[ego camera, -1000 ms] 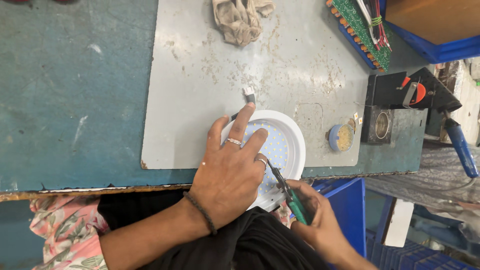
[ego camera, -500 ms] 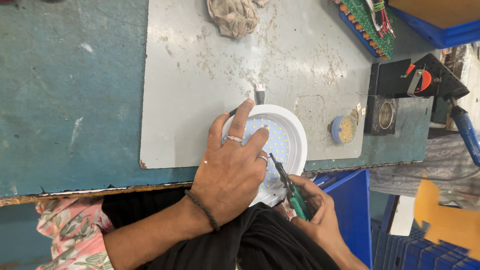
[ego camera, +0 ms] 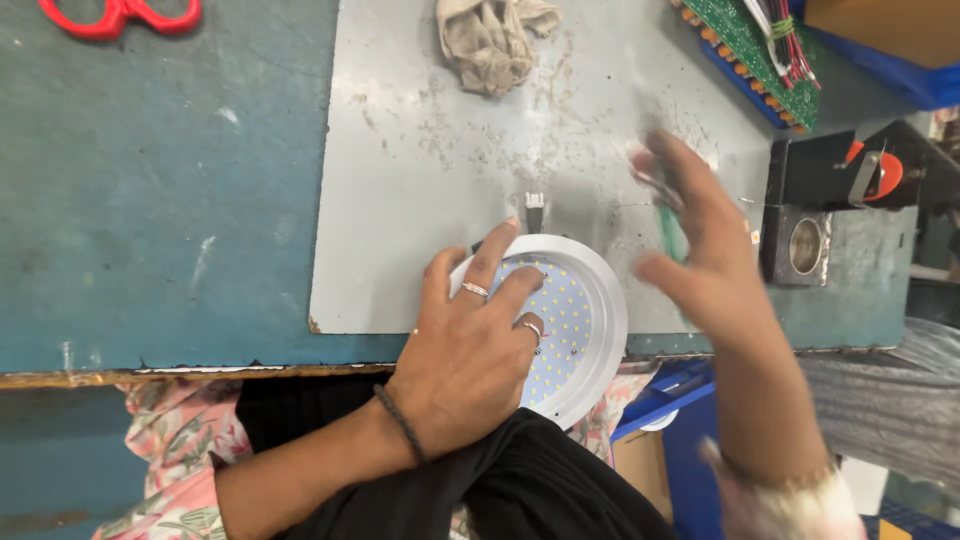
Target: The person solders small LED components onto a circular LED panel using a soldering iron and solder paste. They also use pliers to trim excess wire leads and move completed panels aside.
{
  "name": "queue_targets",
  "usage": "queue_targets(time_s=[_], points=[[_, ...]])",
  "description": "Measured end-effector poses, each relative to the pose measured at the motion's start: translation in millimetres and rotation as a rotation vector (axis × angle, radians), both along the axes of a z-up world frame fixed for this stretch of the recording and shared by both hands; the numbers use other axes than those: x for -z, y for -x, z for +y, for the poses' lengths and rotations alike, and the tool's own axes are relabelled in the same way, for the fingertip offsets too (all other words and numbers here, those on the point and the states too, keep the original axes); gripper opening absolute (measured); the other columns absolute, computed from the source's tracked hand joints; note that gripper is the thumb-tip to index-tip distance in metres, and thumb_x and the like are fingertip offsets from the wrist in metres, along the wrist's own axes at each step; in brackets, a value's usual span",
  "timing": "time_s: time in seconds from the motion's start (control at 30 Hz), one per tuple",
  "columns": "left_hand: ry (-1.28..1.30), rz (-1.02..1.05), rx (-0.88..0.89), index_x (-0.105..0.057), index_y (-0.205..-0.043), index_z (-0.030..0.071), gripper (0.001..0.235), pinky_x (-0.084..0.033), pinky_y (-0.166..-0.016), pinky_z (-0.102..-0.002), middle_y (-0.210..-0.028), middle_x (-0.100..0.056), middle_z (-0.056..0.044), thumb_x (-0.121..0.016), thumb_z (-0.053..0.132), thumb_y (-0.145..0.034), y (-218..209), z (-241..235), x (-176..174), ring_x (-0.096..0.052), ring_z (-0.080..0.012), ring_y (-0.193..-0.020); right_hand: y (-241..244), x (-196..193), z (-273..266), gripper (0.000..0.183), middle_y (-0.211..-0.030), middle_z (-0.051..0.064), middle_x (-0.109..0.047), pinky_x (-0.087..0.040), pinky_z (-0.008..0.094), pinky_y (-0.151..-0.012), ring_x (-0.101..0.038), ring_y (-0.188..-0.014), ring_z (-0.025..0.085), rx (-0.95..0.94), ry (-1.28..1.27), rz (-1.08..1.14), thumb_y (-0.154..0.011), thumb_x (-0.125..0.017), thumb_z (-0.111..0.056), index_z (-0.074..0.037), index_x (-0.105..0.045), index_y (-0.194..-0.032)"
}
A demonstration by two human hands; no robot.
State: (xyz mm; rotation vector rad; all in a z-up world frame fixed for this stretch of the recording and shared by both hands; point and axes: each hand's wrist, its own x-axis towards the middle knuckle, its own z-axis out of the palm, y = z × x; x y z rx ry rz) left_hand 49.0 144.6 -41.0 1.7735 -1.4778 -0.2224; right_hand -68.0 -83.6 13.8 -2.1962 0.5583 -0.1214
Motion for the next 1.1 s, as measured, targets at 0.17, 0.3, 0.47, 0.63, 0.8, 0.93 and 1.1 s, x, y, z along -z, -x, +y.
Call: queue_targets(time_s=[0.17,0.3,0.47,0.63,0.8,0.93,1.1], points=[[-0.027,-0.033,-0.026,-0.077,-0.082,0.002,0.015,-0.037,-0.099,-0.053,-0.121,-0.066,-0.012,-0.064,0.008,-0.076,1,-4,-5,-0.043,-0.0372,-0.14,-70,46,-21,0.091,-0.148,0.018,-0.056,-0.037,0.045,-0.119,-0.048,-0.139,0.036,-0.15,0.512,0.015,-0.073,-0.085,-0.017,-0.008,-0.048,-0.155],[-0.055,-0.098,-0.114,-0.076,-0.082,0.0,0.015,-0.039,-0.092,-0.05,-0.12,-0.066,-0.012,-0.064,0.006,-0.075,-2,-9,-11,-0.047,-0.0383,-0.132,-61,39,-22,0.085,-0.151,0.018,-0.056,-0.038,0.048,-0.121,-0.051,-0.142,0.034,-0.12,0.445,-0.129,-0.083,-0.089,-0.031,-0.005,-0.049,-0.154],[-0.022,-0.142,-0.298,-0.076,-0.087,0.001,0.014,-0.041,-0.09,-0.051,-0.123,-0.065,-0.012,-0.067,0.01,-0.082,-13,-23,-16,-0.048,-0.0373,-0.127,8,26,20,0.062,-0.147,0.015,-0.059,-0.05,0.044,-0.119,-0.058,-0.141,0.025,0.239,-0.039,-0.351,-0.093,-0.079,-0.019,-0.001,-0.053,-0.147],[-0.116,-0.167,-0.329,-0.077,-0.087,0.002,0.018,-0.042,-0.086,-0.052,-0.117,-0.063,-0.011,-0.072,0.017,-0.078,-18,-29,-13,-0.048,-0.0407,-0.124,41,67,89,0.073,-0.158,0.02,-0.042,-0.037,0.047,-0.124,-0.042,-0.149,0.03,0.353,-0.116,-0.439,-0.09,-0.073,-0.007,0.001,-0.038,-0.153],[-0.107,-0.13,-0.333,-0.077,-0.095,0.005,0.02,-0.038,-0.092,-0.053,-0.117,-0.063,-0.009,-0.074,0.018,-0.079,-11,-28,-9,-0.047,-0.0398,-0.127,43,79,112,0.075,-0.163,0.023,-0.034,-0.023,0.049,-0.13,-0.03,-0.157,0.036,0.387,0.093,-0.429,-0.081,-0.061,0.006,0.0,-0.037,-0.152],[-0.046,-0.084,-0.339,-0.078,-0.1,0.007,0.022,-0.029,-0.106,-0.055,-0.122,-0.063,-0.008,-0.076,0.02,-0.082,-11,-25,-5,-0.042,-0.0391,-0.136,42,84,110,0.069,-0.16,0.023,-0.039,-0.029,0.049,-0.128,-0.037,-0.153,0.039,0.341,0.211,-0.45,-0.081,-0.059,0.009,-0.001,-0.042,-0.147],[-0.056,-0.062,-0.329,-0.079,-0.084,0.015,0.007,-0.016,-0.115,-0.064,-0.128,-0.063,-0.007,-0.078,0.021,-0.082,-8,-21,-3,-0.036,-0.04,-0.144,47,95,111,0.063,-0.156,0.023,-0.043,-0.034,0.049,-0.125,-0.042,-0.149,0.039,0.339,0.256,-0.472,-0.083,-0.058,0.008,-0.001,-0.045,-0.144]])
